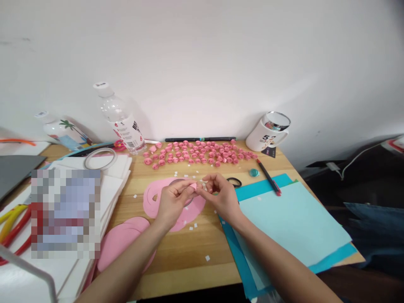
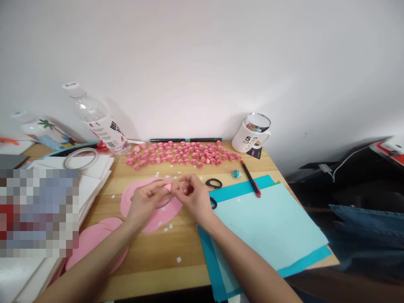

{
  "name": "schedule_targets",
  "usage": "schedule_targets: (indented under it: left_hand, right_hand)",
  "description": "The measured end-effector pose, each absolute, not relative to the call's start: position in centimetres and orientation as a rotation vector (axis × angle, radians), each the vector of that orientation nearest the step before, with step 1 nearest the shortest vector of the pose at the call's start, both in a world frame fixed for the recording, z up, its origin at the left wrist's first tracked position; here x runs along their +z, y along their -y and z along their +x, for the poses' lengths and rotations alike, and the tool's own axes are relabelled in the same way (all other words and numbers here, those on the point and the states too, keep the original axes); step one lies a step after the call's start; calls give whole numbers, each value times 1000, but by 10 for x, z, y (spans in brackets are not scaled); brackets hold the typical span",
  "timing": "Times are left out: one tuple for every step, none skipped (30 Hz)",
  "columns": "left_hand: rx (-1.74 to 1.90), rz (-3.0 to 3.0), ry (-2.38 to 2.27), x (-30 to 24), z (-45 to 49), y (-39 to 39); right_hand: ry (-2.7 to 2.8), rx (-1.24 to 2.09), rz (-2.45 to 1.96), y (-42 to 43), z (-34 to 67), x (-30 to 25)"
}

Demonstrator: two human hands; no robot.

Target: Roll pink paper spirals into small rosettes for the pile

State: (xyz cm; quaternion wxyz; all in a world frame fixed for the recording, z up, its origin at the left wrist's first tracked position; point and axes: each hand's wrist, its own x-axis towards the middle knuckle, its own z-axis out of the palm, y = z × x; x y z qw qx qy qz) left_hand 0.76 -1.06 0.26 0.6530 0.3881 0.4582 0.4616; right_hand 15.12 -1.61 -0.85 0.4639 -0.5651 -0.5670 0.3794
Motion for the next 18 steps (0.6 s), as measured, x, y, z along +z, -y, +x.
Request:
schedule_targets:
  left_hand:
    - [1070, 883, -1038, 2, 7, 10]
    - [1092, 885, -1043, 2, 7, 10]
    - [1110, 893, -1052, 1, 6, 9]
    - [1120, 909, -1069, 1, 5, 9]
    - [1120, 934, -1089, 1, 5, 9]
    - [1113, 969, -1115, 1, 4, 9]
    - [1103, 1013, -1144, 1, 4, 9]
    - [1096, 1064, -1173, 1, 4, 9]
    - [1091, 1116, -1197, 2, 4, 10]
    - [1091, 1162, -1211, 3, 4, 10]
    - [1092, 1196, -1217, 4, 4, 11]
    - [1094, 1214, -1218, 4, 4, 11]
    - [1097, 1214, -1214, 5, 4, 12]
    - [1103, 1198, -1211, 6, 5, 12]
    - [1109, 1172, -1206, 6, 5, 11]
    - [1118, 1138, -1197, 6, 5, 11]
    - [1132, 1102, -1182, 6, 5, 10]
    - [1150, 1069, -1164, 6, 5, 10]
  right_hand:
    - [1369, 965, -1360, 15, 152, -8]
    - [1359, 991, -1340, 14, 153, -8]
    - [1359, 1020, -1329, 14, 154, -7]
    - [1365, 1061, -1323, 13, 154, -6]
    - [1369, 1113, -1319, 13, 153, -6]
    - [1365, 1173, -1309, 14, 153, -5]
    - [1350, 1230, -1291, 15, 151, -5]
    - [1326, 1271, -1269, 15, 150, -5]
    - [1304, 1297, -1248, 16, 149, -6]
    - [1288, 1310, -1229, 16, 148, -6]
    - [1282, 1314, -1215, 16, 147, -7]
    - [1285, 1313, -1207, 16, 146, -7]
    - [1296, 1307, -1207, 16, 146, -8]
    - [1309, 1292, -1212, 15, 147, -8]
    - [1316, 1257, -1222, 15, 148, -9]
    - [1319, 1195, -1238, 15, 149, -9]
    - [1324, 1105, -1256, 14, 150, -8]
    - [1338, 999, -1269, 15, 150, -8]
